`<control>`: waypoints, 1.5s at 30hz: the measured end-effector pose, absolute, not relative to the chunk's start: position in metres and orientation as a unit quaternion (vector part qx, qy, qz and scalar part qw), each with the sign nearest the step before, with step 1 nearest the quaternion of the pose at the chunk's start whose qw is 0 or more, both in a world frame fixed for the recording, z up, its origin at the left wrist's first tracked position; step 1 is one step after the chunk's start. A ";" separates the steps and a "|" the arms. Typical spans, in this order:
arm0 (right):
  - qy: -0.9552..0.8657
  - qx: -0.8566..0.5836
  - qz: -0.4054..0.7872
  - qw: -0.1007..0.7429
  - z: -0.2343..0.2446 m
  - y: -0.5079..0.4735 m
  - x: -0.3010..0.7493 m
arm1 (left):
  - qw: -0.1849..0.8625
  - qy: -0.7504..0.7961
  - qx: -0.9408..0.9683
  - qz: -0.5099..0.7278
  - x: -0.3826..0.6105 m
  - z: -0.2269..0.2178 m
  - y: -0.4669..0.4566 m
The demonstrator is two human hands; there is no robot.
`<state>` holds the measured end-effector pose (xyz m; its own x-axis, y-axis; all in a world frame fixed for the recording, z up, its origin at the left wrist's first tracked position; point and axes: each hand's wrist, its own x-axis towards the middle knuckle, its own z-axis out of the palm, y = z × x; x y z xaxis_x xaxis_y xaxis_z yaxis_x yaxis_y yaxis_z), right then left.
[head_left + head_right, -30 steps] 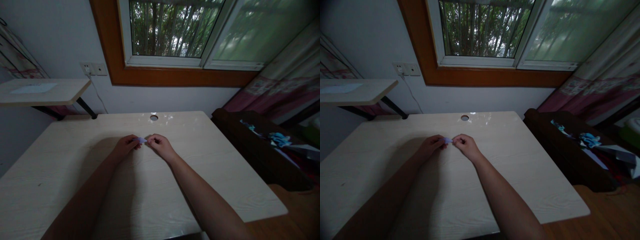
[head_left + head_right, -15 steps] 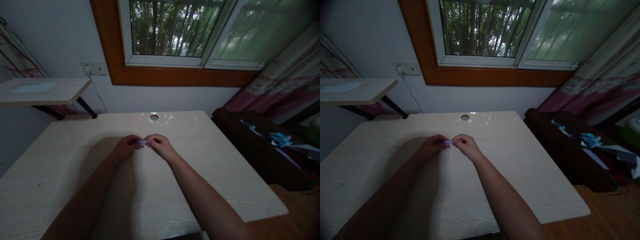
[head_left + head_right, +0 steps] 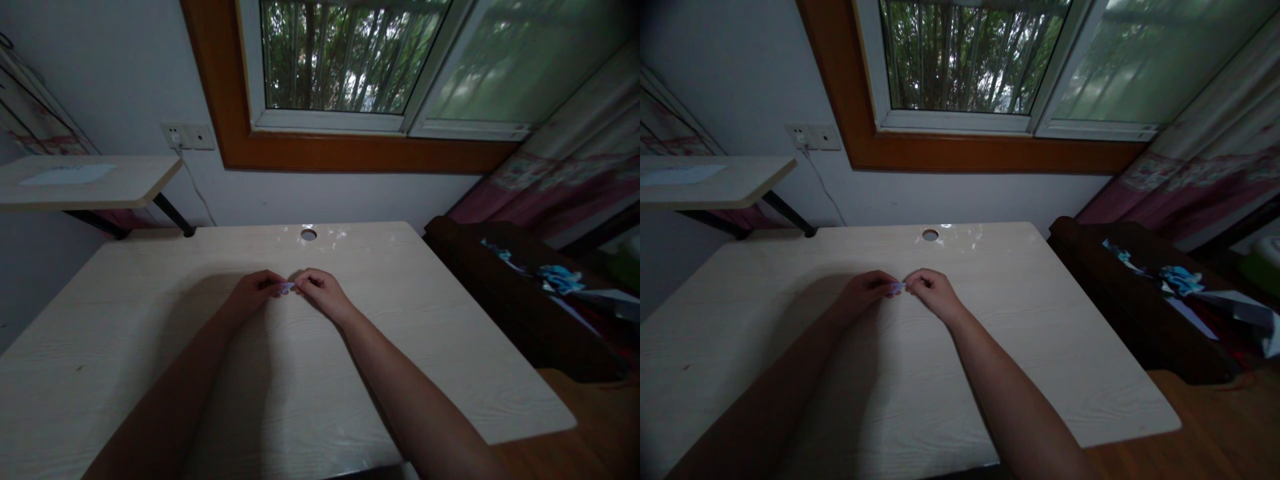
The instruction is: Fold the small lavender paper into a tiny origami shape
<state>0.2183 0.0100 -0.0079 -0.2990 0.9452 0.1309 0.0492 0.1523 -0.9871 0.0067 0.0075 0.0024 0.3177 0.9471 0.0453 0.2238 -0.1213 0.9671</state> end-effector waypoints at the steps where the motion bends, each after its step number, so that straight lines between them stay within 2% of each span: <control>1: -0.617 -0.397 0.519 0.438 -0.009 0.010 0.218 | 0.477 0.454 0.655 0.369 0.007 0.003 0.008; 5: -0.618 -0.393 0.519 0.441 -0.009 0.009 0.218 | 0.446 0.466 0.669 0.368 0.005 0.002 0.008; 11: -0.692 -0.396 0.440 0.414 -0.003 0.006 0.217 | 0.433 0.473 0.676 0.364 0.006 -0.001 0.010; 16: -0.698 -0.403 0.429 0.408 -0.002 0.005 0.216 | 0.417 0.470 0.704 0.332 0.006 0.004 0.009; 31: -0.695 -0.412 0.413 0.420 -0.003 0.007 0.216 | 0.505 0.387 0.658 0.402 0.009 -0.007 0.010; 45: -0.684 -0.420 0.416 0.427 -0.005 0.009 0.217 | 0.470 0.414 0.691 0.362 0.010 -0.004 0.007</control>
<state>0.2171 0.0088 -0.0049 -0.2823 0.9304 0.2337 0.2194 0.2997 -0.9285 0.0099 0.0068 -0.0043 0.3950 0.9120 0.1111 0.2315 -0.2158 0.9486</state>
